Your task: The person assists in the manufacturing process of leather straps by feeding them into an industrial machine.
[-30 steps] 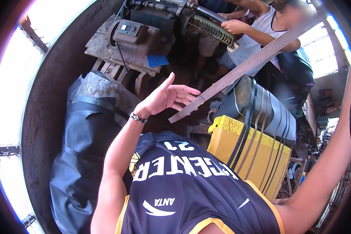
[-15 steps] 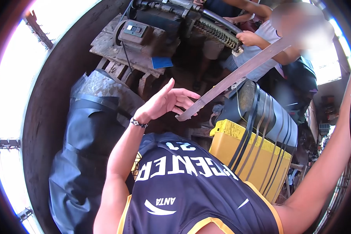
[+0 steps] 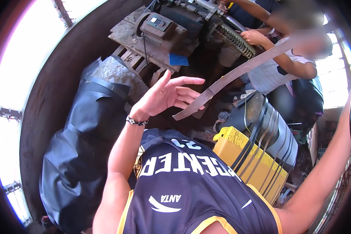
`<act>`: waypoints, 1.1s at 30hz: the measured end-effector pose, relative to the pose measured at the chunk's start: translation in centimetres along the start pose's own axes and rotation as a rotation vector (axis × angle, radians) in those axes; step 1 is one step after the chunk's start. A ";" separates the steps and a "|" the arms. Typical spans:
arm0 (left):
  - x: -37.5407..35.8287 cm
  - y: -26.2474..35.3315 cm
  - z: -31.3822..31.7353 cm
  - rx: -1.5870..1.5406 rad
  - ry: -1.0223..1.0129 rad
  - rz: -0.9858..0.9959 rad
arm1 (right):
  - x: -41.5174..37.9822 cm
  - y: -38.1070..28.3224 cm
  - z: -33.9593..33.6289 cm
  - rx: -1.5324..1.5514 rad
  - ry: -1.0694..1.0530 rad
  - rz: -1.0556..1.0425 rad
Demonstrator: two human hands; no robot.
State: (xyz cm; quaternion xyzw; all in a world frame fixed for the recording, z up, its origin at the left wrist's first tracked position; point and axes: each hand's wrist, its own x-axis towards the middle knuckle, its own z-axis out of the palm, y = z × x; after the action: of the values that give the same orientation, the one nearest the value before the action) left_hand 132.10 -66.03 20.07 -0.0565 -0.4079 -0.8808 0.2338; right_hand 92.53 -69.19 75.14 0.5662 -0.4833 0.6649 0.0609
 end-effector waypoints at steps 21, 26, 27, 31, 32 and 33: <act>-2.7 0.1 1.0 0.219 0.212 0.149 | 0.1 0.6 -0.9 0.034 0.011 -0.008; -2.1 -1.2 1.6 0.259 0.305 0.110 | -2.4 -0.2 -3.9 0.014 0.038 -0.052; -2.0 -1.4 1.7 0.251 0.326 0.104 | -2.6 -0.1 -4.4 0.008 0.042 -0.053; -1.2 -1.5 1.7 0.367 0.415 0.032 | -3.1 0.1 -5.2 0.007 0.051 -0.051; -0.8 -1.6 1.7 0.365 0.441 0.030 | -3.3 0.1 -5.1 0.011 0.050 -0.049; -0.7 -1.7 1.5 0.392 0.452 0.026 | -3.3 0.1 -5.2 0.011 0.052 -0.049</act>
State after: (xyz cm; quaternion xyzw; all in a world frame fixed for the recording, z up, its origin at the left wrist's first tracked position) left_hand 131.78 -63.72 19.65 0.1821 -0.5070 -0.7723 0.3365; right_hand 90.00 -64.03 72.93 0.5609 -0.4636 0.6804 0.0866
